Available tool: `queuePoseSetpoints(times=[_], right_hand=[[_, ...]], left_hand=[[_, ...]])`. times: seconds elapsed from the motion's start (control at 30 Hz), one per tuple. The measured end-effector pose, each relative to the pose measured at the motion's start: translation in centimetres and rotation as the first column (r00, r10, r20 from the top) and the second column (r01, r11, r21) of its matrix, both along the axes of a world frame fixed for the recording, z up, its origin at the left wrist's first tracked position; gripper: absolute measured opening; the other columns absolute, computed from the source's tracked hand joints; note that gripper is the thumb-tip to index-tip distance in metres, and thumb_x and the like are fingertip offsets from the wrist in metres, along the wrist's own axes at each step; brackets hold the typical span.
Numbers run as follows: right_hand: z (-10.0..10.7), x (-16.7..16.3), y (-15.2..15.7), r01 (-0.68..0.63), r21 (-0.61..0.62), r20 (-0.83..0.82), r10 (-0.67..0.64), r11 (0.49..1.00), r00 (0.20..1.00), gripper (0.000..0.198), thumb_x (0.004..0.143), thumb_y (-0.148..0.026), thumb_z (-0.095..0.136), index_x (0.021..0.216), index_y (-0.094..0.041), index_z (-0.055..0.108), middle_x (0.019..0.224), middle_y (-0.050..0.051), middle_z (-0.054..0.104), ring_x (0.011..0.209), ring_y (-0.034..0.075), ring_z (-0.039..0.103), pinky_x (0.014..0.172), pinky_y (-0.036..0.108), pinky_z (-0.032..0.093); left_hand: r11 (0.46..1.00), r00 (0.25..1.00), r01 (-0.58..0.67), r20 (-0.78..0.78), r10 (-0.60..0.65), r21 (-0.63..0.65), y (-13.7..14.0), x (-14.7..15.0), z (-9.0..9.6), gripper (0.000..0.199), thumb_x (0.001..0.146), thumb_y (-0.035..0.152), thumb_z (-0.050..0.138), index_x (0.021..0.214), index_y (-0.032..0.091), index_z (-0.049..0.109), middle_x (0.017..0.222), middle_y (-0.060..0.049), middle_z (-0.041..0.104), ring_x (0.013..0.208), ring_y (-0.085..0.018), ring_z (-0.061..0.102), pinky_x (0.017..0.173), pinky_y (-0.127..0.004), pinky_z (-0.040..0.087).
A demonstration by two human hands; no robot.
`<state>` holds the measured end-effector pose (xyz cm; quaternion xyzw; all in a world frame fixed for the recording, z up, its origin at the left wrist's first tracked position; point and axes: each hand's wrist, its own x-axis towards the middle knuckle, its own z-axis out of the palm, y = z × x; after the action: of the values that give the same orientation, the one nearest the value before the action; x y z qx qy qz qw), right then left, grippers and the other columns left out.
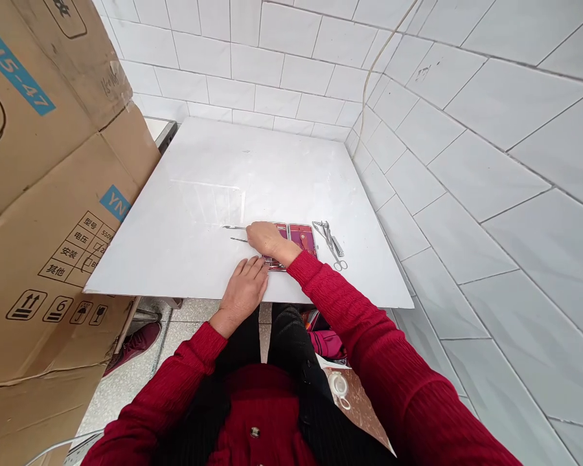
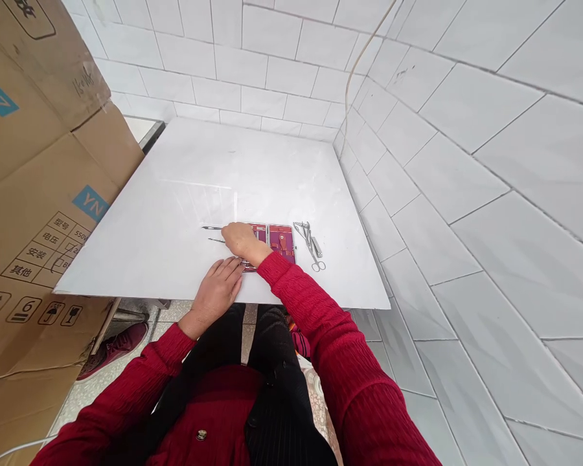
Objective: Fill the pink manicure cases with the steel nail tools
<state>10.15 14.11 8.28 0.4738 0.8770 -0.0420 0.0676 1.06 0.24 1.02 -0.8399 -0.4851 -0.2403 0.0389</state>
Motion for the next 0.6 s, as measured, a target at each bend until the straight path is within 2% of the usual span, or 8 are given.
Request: queuePoseSetpoints(times=[0.1, 0.17, 0.27, 0.33, 0.4, 0.47, 0.53, 0.6], right_hand=[[-0.1, 0.6, -0.5, -0.003, -0.005, -0.091, 0.003, 1.000, 0.996, 0.023, 0.093, -0.007, 0.056, 0.105, -0.011, 0.075, 0.111, 0.019, 0.077, 0.101, 0.027, 0.073, 0.080, 0.032, 0.052], [-0.4, 1.1, -0.5, 0.028, -0.016, -0.196, -0.030, 0.999, 0.980, 0.021, 0.094, -0.008, 0.055, 0.103, -0.013, 0.073, 0.106, 0.015, 0.077, 0.096, 0.025, 0.072, 0.080, 0.031, 0.051], [-1.0, 2.1, -0.3, 0.107, -0.094, -0.439, -0.137, 0.990, 0.888, 0.016, 0.091, -0.007, 0.056, 0.094, -0.016, 0.070, 0.093, 0.008, 0.076, 0.086, 0.020, 0.070, 0.077, 0.029, 0.049], [-1.6, 2.7, -0.2, 0.119, -0.254, -0.622, -0.256, 0.960, 0.740, 0.015, 0.086, -0.007, 0.060, 0.093, -0.017, 0.067, 0.081, 0.002, 0.073, 0.076, 0.016, 0.067, 0.071, 0.026, 0.049], [-2.2, 3.4, -0.2, 0.067, -0.451, -0.733, -0.412, 0.890, 0.541, 0.022, 0.081, -0.008, 0.063, 0.100, -0.018, 0.065, 0.070, -0.004, 0.067, 0.063, 0.013, 0.061, 0.061, 0.024, 0.047], [-2.8, 4.0, -0.3, -0.016, -0.589, -0.758, -0.545, 0.808, 0.358, 0.029, 0.077, -0.010, 0.066, 0.105, -0.018, 0.064, 0.061, -0.008, 0.062, 0.052, 0.011, 0.054, 0.053, 0.022, 0.042], [-3.3, 4.8, -0.4, -0.104, -0.638, -0.762, -0.606, 0.763, 0.226, 0.031, 0.073, -0.013, 0.070, 0.103, -0.017, 0.066, 0.057, -0.008, 0.060, 0.049, 0.009, 0.049, 0.049, 0.022, 0.040], [-3.5, 5.7, -0.4, -0.173, -0.640, -0.769, -0.626, 0.749, 0.132, 0.030, 0.068, -0.017, 0.075, 0.098, -0.016, 0.068, 0.057, -0.006, 0.062, 0.049, 0.008, 0.049, 0.049, 0.021, 0.039]], left_hand=[[1.000, 1.000, 0.000, -0.001, 0.000, -0.001, 0.0, 0.0, 0.1, 0.038, 0.106, 0.022, 0.041, 0.134, 0.013, 0.066, 0.142, -0.016, 0.067, 0.134, -0.030, 0.061, 0.117, -0.051, 0.045], [1.000, 1.000, 0.000, -0.005, 0.000, -0.001, 0.0, 0.0, 0.1, 0.039, 0.106, 0.022, 0.040, 0.134, 0.013, 0.066, 0.142, -0.016, 0.066, 0.134, -0.030, 0.061, 0.117, -0.052, 0.045], [1.000, 1.000, 0.000, -0.015, 0.000, 0.002, 0.0, 0.0, 0.1, 0.038, 0.106, 0.022, 0.041, 0.133, 0.014, 0.066, 0.142, -0.015, 0.067, 0.135, -0.030, 0.060, 0.117, -0.052, 0.046], [1.000, 1.000, -0.002, -0.021, 0.002, 0.008, 0.1, 0.0, 0.0, 0.037, 0.106, 0.021, 0.042, 0.132, 0.014, 0.067, 0.141, -0.015, 0.067, 0.134, -0.031, 0.061, 0.116, -0.052, 0.047], [1.000, 1.000, -0.006, -0.027, 0.006, 0.015, 0.1, 0.0, 0.0, 0.036, 0.106, 0.021, 0.043, 0.131, 0.013, 0.068, 0.140, -0.015, 0.068, 0.133, -0.031, 0.062, 0.116, -0.052, 0.047], [1.000, 1.000, -0.006, -0.030, 0.007, 0.025, 0.1, 0.0, 0.0, 0.035, 0.106, 0.020, 0.044, 0.130, 0.013, 0.068, 0.140, -0.015, 0.068, 0.132, -0.031, 0.062, 0.116, -0.052, 0.048], [1.000, 1.000, -0.005, -0.027, 0.005, 0.031, 0.1, 0.0, 0.0, 0.034, 0.106, 0.020, 0.044, 0.130, 0.013, 0.068, 0.140, -0.015, 0.068, 0.133, -0.031, 0.062, 0.116, -0.051, 0.047], [1.000, 1.000, 0.001, -0.023, 0.000, 0.030, 0.1, 0.0, 0.1, 0.034, 0.106, 0.020, 0.044, 0.130, 0.014, 0.067, 0.141, -0.014, 0.068, 0.133, -0.030, 0.062, 0.116, -0.051, 0.047]])
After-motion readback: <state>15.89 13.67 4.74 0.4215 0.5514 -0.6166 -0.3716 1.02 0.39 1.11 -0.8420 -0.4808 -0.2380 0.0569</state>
